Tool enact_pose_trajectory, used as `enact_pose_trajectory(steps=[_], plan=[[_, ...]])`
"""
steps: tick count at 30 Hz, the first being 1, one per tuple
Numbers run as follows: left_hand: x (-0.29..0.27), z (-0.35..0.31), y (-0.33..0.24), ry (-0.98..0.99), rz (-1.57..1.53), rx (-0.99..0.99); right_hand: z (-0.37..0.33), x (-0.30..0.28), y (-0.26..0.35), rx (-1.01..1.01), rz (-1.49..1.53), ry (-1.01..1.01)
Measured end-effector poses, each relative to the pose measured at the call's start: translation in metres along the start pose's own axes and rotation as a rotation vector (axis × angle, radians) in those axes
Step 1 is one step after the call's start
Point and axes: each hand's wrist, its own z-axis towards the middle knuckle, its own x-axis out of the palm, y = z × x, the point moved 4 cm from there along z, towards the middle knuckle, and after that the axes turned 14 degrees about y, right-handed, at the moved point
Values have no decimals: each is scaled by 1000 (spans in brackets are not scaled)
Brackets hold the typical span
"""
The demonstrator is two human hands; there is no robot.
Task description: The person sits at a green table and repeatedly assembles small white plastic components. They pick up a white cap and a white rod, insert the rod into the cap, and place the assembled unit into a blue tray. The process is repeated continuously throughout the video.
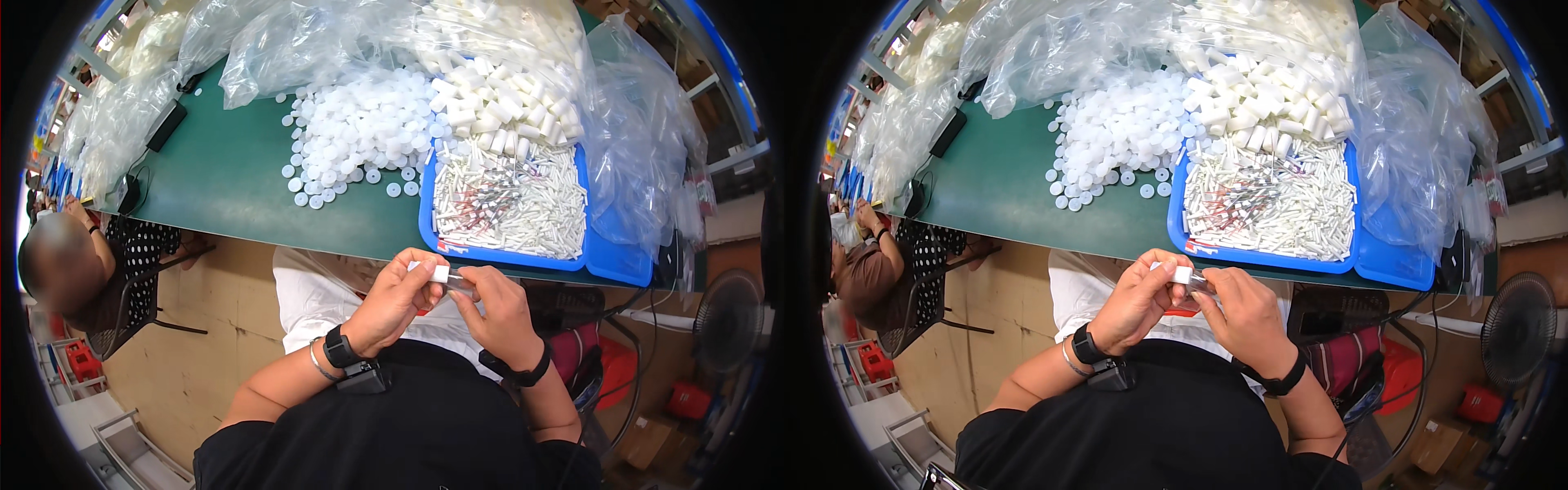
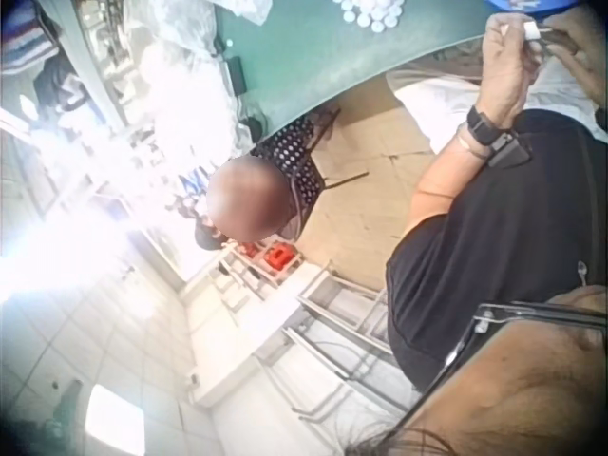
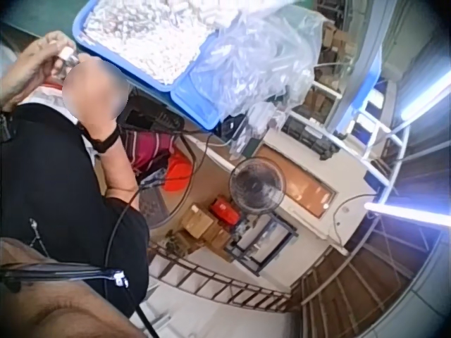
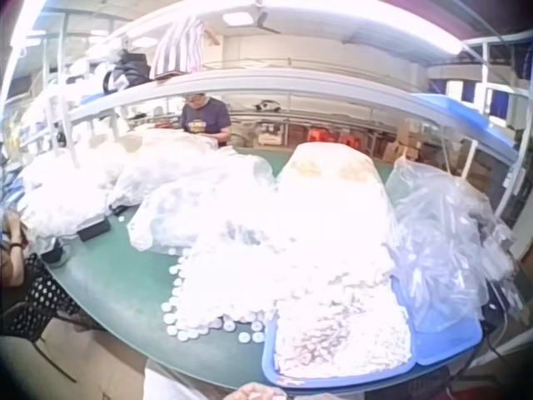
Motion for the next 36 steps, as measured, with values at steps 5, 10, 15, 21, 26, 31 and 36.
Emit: enact_pose_trajectory(steps=[5,10,15,21,26,31,36], plan=[[1,-5,1,-80,290,136,0,10,-6,105,177,3],[5,-4,-1,71,519,150,4,14,-6,-69,93,36],[18,-4,3,278,581,160,0,26,-5,-177,89,46],[11,-1,8,235,242,8,3,36,-11,-89,86,41],[6,2,7,196,-178,-2,13,30,1,-75,24,-19],[2,-4,14,231,-342,-78,8,29,-2,-174,-195,5],[3,-15,30,187,-605,-66,9,38,9,-140,-191,28]])
